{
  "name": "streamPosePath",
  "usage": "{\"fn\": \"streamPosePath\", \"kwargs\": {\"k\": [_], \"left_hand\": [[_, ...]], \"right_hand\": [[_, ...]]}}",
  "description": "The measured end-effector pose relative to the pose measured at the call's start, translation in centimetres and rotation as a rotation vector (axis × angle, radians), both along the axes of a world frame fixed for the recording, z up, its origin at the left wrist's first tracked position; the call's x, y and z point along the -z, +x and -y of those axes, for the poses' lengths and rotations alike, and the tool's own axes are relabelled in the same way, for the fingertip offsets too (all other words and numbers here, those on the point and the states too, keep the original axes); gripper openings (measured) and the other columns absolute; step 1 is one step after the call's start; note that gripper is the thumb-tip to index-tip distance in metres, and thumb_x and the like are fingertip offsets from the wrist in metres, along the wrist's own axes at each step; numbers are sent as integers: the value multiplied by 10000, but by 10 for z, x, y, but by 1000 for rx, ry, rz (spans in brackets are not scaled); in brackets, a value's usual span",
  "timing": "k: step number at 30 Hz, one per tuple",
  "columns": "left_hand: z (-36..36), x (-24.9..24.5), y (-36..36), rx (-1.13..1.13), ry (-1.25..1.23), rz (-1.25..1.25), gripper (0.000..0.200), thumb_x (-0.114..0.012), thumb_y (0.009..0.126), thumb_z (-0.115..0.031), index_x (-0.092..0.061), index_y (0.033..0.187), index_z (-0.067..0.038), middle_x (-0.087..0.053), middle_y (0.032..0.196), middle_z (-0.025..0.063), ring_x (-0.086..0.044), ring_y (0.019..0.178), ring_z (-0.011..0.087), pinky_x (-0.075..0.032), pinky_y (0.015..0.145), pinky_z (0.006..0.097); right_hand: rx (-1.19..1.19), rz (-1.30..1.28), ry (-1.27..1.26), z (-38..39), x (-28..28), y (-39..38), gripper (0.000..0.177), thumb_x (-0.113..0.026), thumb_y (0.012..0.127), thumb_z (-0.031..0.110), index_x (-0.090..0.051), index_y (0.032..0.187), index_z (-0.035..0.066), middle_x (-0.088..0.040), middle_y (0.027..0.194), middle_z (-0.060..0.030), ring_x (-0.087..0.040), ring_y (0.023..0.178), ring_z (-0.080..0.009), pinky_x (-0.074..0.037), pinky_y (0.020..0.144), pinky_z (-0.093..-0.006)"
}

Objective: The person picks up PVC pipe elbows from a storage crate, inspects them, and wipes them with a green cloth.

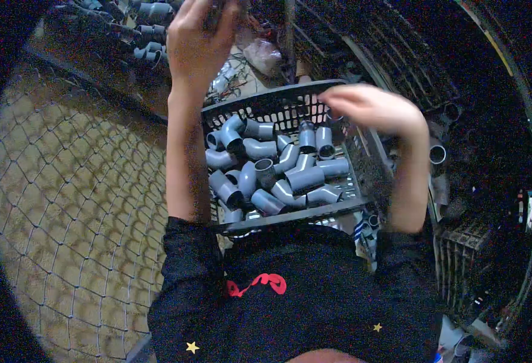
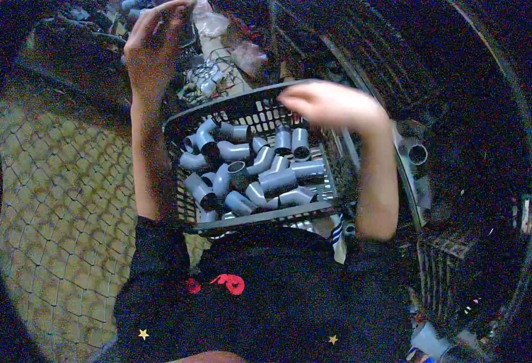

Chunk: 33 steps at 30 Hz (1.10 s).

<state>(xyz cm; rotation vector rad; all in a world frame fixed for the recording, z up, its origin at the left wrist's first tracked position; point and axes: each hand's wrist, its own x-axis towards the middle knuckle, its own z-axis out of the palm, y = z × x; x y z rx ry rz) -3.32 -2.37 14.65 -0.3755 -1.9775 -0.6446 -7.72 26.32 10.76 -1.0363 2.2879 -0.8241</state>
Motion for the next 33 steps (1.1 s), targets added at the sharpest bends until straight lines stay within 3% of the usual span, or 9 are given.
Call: {"fn": "streamPosePath", "kwargs": {"k": [2,4,9,16,20,22,24,28,33], "left_hand": [[0,-3,3,-95,-109,36,178,-678,929,-169,-709,1073,-69,-705,998,115,-688,907,269,-522,823,336],[4,-1,7,-121,-142,122,181,-684,917,-240,-704,1062,-133,-696,986,90,-694,841,304,-546,722,378],[30,0,16,-153,-118,277,174,-639,938,-290,-693,1031,-153,-680,978,95,-679,853,332,-543,705,411],[46,0,24,-255,-28,413,167,-672,925,-197,-699,1029,-70,-692,994,126,-680,898,307,-528,790,358],[38,-6,25,-234,-2,327,184,-663,938,-238,-712,1007,-75,-689,958,122,-681,865,308,-534,759,373],[32,-9,25,-178,6,328,179,-667,933,-222,-711,1008,-66,-683,932,126,-680,845,304,-535,740,369],[30,-11,25,-121,3,288,168,-669,926,-204,-709,1012,-66,-677,918,126,-677,837,306,-533,731,365],[18,-25,33,-233,75,244,143,-666,926,-193,-711,1009,-87,-677,917,117,-679,814,311,-537,705,377],[-2,-12,22,-239,-5,209,124,-674,919,-223,-712,1014,-153,-677,956,91,-689,799,313,-557,677,399]], "right_hand": [[82,482,97,45,2,-36,394,-563,980,404,-665,1151,64,-714,900,-98,-670,746,-205,-527,596,-330],[-89,560,535,63,70,-84,490,-661,879,465,-707,1135,50,-702,1106,-221,-696,810,-329,-571,783,-407],[-13,104,943,51,194,-33,581,-769,757,447,-690,1198,77,-695,1200,-121,-661,1062,-254,-516,929,-372],[-197,177,960,47,201,-52,697,-802,755,476,-607,1267,46,-632,1256,-210,-610,1142,-325,-490,991,-375],[-344,246,349,72,90,-78,827,-770,819,452,-378,1452,91,-646,1032,-133,-633,834,-262,-550,741,-345],[-200,515,82,86,-13,-59,904,-798,819,315,-257,1515,116,-615,1078,-97,-614,928,-198,-543,814,-358],[-142,589,-278,97,-45,-66,860,-766,857,279,-235,1526,181,-625,1034,-53,-595,860,-134,-491,632,-262],[-133,885,-928,138,-52,-69,645,-562,890,170,-321,1489,171,-586,1222,-139,-652,1026,-241,-602,795,-469],[-104,1058,-927,158,-13,-78,549,-560,883,301,-455,1389,115,-638,1165,-94,-642,1051,-248,-569,832,-546]]}}
